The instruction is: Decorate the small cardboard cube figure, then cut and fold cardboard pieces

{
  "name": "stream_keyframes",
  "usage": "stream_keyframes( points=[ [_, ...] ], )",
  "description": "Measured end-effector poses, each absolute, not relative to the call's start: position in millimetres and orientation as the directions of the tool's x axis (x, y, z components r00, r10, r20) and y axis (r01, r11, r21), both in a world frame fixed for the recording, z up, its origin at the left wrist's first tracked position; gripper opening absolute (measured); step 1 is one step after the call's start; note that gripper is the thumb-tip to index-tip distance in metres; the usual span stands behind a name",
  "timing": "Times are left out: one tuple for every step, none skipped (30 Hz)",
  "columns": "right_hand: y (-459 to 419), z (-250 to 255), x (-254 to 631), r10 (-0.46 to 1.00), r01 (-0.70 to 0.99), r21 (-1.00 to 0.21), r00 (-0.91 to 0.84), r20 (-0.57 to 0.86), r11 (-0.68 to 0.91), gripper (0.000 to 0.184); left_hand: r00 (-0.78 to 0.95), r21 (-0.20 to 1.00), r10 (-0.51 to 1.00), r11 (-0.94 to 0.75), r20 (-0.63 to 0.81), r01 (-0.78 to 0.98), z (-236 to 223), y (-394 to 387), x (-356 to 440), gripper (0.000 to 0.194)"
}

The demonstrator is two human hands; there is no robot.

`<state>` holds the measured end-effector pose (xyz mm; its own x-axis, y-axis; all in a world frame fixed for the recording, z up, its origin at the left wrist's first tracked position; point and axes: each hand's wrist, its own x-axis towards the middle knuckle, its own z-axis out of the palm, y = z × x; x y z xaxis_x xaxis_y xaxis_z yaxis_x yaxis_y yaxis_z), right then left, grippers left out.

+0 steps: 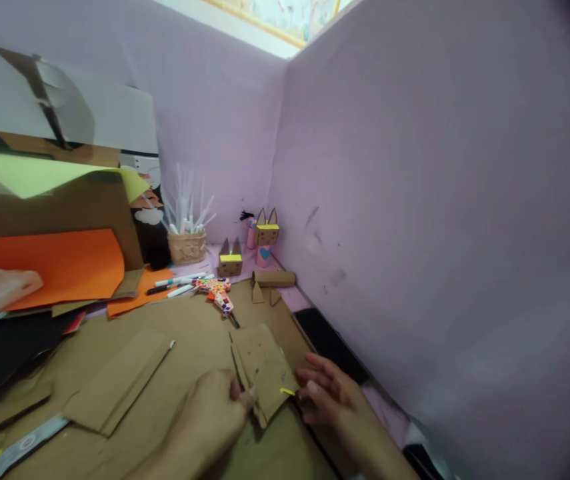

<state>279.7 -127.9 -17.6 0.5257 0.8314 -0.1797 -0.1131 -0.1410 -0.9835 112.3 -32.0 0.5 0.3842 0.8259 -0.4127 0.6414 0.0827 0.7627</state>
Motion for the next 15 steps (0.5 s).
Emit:
stream_keyframes(
  points=[
    [-137.0, -19.2, 284.1, 0.838, 0.036, -0.989, 0.536, -0.102, -0.144, 0.04, 0.37, 0.734, 0.881, -0.04, -0.294, 0.678, -0.6, -29.9, 109.0, 0.029],
    [-146.7, -20.4, 289.3, 0.841, 0.219, -0.964, 0.541, -0.007, -0.149, 0.029, 0.364, 0.679, 0.913, -0.149, -0.185, 0.719, -1.6, -27.8, 105.8, 0.031],
    [-156.3, -21.0, 295.1, 0.835, 0.412, -0.897, 0.541, 0.101, -0.158, 0.018, 0.363, 0.623, 0.924, -0.216, -0.118, 0.752, -2.3, -25.8, 103.4, 0.033],
    [-165.2, -21.2, 301.3, 0.823, 0.584, -0.792, 0.529, 0.206, -0.177, 0.011, 0.36, 0.583, 0.929, -0.246, -0.087, 0.774, -2.9, -24.1, 102.3, 0.034],
    [-172.8, -21.2, 307.6, 0.808, 0.716, -0.669, 0.507, 0.299, -0.201, 0.009, 0.355, 0.583, 0.93, -0.237, -0.097, 0.778, -3.4, -22.8, 102.6, 0.035],
    [-178.9, -21.3, 313.6, 0.789, 0.807, -0.547, 0.479, 0.384, -0.224, 0.012, 0.355, 0.609, 0.926, -0.208, -0.129, 0.765, -3.8, -22.1, 104.1, 0.034],
    [-183.0, -21.9, 319.1, 0.776, 0.866, -0.439, 0.443, 0.449, -0.24, 0.017, 0.346, 0.648, 0.92, -0.151, -0.185, 0.747, -3.9, -21.7, 106.6, 0.034],
    [-185.4, -23.0, 323.8, 0.772, 0.905, -0.347, 0.398, 0.495, -0.245, 0.02, 0.333, 0.688, 0.905, -0.064, -0.266, 0.723, -3.6, -21.6, 109.5, 0.033],
    [-186.0, -24.9, 327.6, 0.773, 0.932, -0.269, 0.353, 0.527, -0.242, 0.023, 0.324, 0.723, 0.877, 0.038, -0.356, 0.69, -3.0, -21.5, 112.4, 0.034],
    [-185.2, -27.4, 330.4, 0.771, 0.95, -0.203, 0.313, 0.555, -0.239, 0.025, 0.31, 0.739, 0.841, 0.148, -0.444, 0.657, -2.1, -21.3, 115.1, 0.036],
    [-183.3, -30.5, 332.3, 0.766, 0.961, -0.147, 0.275, 0.582, -0.233, 0.026, 0.291, 0.737, 0.804, 0.248, -0.519, 0.628, -0.8, -20.9, 117.4, 0.039],
    [-180.7, -33.8, 333.6, 0.76, 0.968, -0.102, 0.242, 0.604, -0.227, 0.027, 0.275, 0.731, 0.774, 0.326, -0.571, 0.599, 0.7, -20.1, 119.1, 0.044],
    [-177.7, -37.1, 334.3, 0.755, 0.972, -0.071, 0.219, 0.619, -0.224, 0.028, 0.265, 0.727, 0.755, 0.375, -0.599, 0.574, 2.3, -19.0, 120.3, 0.049],
    [-174.7, -40.1, 334.8, 0.75, 0.973, -0.05, 0.205, 0.629, -0.223, 0.028, 0.257, 0.72, 0.742, 0.407, -0.62, 0.561, 3.9, -17.8, 121.2, 0.053],
    [-171.8, -42.6, 335.1, 0.748, 0.974, -0.037, 0.197, 0.634, -0.225, 0.029, 0.245, 0.71, 0.732, 0.43, -0.636, 0.558, 5.6, -16.5, 121.8, 0.056]
  ],
)
